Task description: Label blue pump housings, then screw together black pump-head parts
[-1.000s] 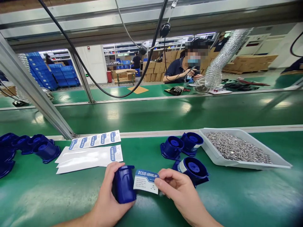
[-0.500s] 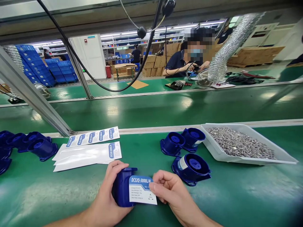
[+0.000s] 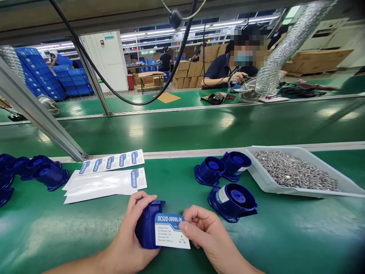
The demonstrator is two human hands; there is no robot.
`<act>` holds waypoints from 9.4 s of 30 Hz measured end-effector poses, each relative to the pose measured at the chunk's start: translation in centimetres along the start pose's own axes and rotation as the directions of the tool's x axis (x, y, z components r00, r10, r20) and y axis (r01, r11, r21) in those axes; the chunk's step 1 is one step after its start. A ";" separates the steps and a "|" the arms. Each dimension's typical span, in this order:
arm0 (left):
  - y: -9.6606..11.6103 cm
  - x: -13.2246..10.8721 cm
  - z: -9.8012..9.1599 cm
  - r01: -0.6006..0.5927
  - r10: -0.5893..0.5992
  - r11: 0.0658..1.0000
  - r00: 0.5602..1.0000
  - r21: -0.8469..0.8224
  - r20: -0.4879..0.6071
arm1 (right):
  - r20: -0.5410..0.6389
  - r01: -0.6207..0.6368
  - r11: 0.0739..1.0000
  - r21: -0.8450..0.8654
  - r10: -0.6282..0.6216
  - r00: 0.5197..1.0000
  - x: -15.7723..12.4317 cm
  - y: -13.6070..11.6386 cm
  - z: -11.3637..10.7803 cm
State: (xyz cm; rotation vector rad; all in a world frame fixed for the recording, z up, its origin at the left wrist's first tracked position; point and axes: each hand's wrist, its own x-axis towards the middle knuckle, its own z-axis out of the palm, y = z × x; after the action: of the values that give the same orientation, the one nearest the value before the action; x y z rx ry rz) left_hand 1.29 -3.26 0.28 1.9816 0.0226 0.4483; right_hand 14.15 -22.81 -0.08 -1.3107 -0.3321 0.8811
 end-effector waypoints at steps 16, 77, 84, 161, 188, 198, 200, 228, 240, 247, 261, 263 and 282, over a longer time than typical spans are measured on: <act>-0.1 -0.1 0.0 0.040 -0.038 0.998 0.998 -0.047 0.051 | 0.028 0.025 0.999 0.021 -0.026 0.999 -0.1 0.2 -0.1; 0.2 0.1 -0.1 0.031 -0.028 0.998 0.998 -0.050 0.052 | -0.024 -0.006 1.000 0.004 0.006 1.000 0.1 -0.8 0.6; 0.3 0.1 -0.1 0.014 -0.010 0.998 0.998 -0.068 0.059 | -0.072 0.039 0.995 0.094 -0.032 0.997 0.2 -0.3 0.0; 0.0 0.1 -0.2 0.047 -0.043 0.996 0.997 -0.072 0.057 | 0.001 0.060 0.996 -0.072 -0.060 0.998 0.2 -0.3 0.4; 0.2 0.2 -0.3 0.031 -0.028 0.998 0.998 -0.049 0.054 | 0.006 0.044 0.994 -0.101 -0.043 0.999 0.1 0.1 -0.1; 0.0 0.1 -0.3 0.036 -0.034 0.998 0.998 -0.053 0.050 | 0.004 0.035 0.992 -0.120 -0.035 0.999 0.2 0.4 -0.2; 0.0 0.1 -0.3 0.033 -0.030 0.998 0.998 -0.052 0.049 | 0.005 0.033 0.993 -0.110 -0.033 0.999 0.2 0.4 -0.2; -1.9 0.1 0.4 -0.119 0.123 0.991 0.990 0.053 -0.069 | -0.161 0.159 0.968 -0.196 -0.192 0.968 0.8 -0.4 0.3; -3.3 -0.7 1.0 -0.326 0.344 0.907 0.939 0.266 -0.023 | 0.103 0.238 0.957 -0.163 -0.224 0.969 -0.1 -0.7 2.0; -2.5 -1.2 2.6 -0.330 0.361 0.903 0.930 0.276 -0.066 | 0.092 0.221 0.964 -0.148 -0.209 0.974 -0.2 -1.1 2.8; -0.8 -0.2 1.3 -0.271 0.273 0.955 0.962 0.120 0.004 | 0.089 0.125 0.843 -0.522 -0.092 0.992 -1.0 -1.2 2.2; -0.7 -0.1 1.3 -0.278 0.280 0.953 0.960 0.116 0.004 | 0.087 0.152 0.856 -0.494 -0.125 0.988 -0.8 -1.3 2.3; -1.9 -0.1 1.5 -0.058 0.067 0.996 0.987 0.066 -0.147 | 0.112 0.185 0.971 -0.149 -0.169 0.979 0.9 -0.5 1.9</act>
State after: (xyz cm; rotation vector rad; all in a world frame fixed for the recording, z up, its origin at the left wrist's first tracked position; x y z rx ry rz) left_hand 1.98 -3.75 -1.94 2.0090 0.0693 0.6436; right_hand 13.71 -20.84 0.68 -1.3623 -0.5984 0.7819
